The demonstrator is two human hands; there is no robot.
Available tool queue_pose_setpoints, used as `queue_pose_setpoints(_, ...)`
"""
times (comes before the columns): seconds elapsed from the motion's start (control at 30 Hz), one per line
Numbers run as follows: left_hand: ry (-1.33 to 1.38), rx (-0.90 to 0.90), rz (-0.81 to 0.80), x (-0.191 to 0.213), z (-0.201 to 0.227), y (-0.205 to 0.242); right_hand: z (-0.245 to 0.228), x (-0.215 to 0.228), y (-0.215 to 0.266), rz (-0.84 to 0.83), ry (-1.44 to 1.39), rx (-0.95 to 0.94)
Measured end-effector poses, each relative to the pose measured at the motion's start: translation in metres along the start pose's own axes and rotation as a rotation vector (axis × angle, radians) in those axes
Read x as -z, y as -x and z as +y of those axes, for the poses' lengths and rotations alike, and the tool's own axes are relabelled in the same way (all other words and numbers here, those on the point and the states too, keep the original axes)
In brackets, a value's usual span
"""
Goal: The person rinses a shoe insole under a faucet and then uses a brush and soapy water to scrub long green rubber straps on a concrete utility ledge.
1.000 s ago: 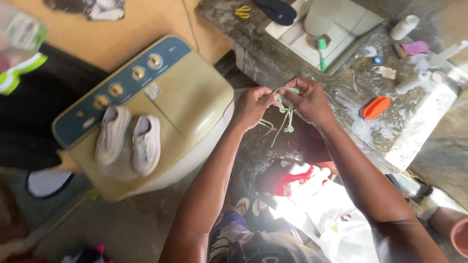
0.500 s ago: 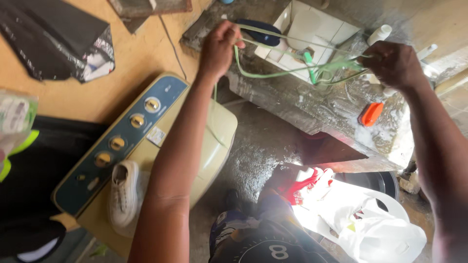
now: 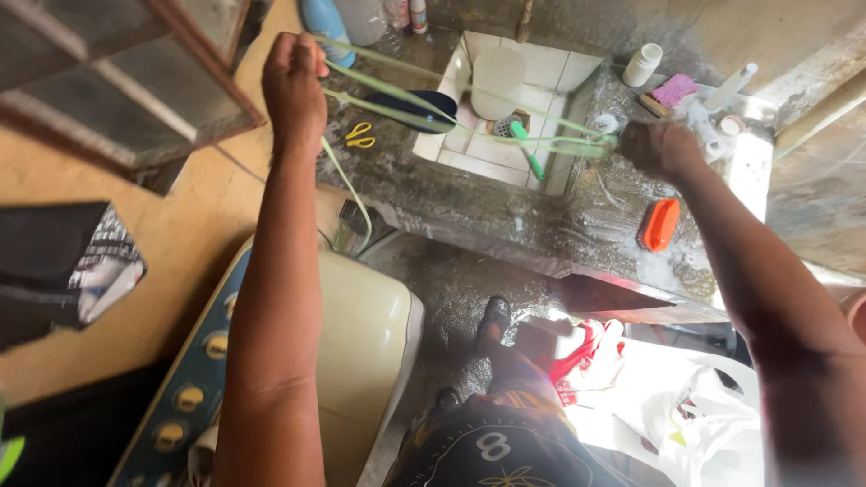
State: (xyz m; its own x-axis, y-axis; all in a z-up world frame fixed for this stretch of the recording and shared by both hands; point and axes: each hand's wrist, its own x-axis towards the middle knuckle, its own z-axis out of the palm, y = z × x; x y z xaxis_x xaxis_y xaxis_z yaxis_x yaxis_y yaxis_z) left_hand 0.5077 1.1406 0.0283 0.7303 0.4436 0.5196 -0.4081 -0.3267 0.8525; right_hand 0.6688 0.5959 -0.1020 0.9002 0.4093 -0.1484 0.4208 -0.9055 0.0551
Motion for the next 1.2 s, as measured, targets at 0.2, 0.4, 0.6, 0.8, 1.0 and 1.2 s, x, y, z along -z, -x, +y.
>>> queue_pose_setpoints(0.2,-0.14,0.178,-0.007,-0.051,-0.023,-0.04,0.025,-0.071,-0.012,-0.354,-0.593,-0.097)
queue_pose_setpoints(0.4,-0.433,-0.072,-0.02,-0.084,-0.07,-0.065,0.089,-0.147,-0.015,-0.389,-0.945,-0.464)
queue_pose_setpoints(0.6,-0.493,0.442,-0.32,-0.102,-0.12,-0.066,0.138,-0.152,0.006,-0.281,-1.837,-0.609)
queue_pose_setpoints(0.8,0.064,0.372,-0.728,-0.129,-0.156,-0.048,0.071,-0.048,0.031,-0.209,-0.659,-0.114)
queue_pose_setpoints(1.0,0.171,0.583,-0.933,-0.188,-0.111,-0.029,-0.134,0.061,-0.045,-0.051,-1.221,0.122)
queue_pose_setpoints(1.2,0.168,0.5,-0.923,-0.2,-0.133,-0.023,-0.181,0.031,-0.103,-0.226,-1.547,0.18)
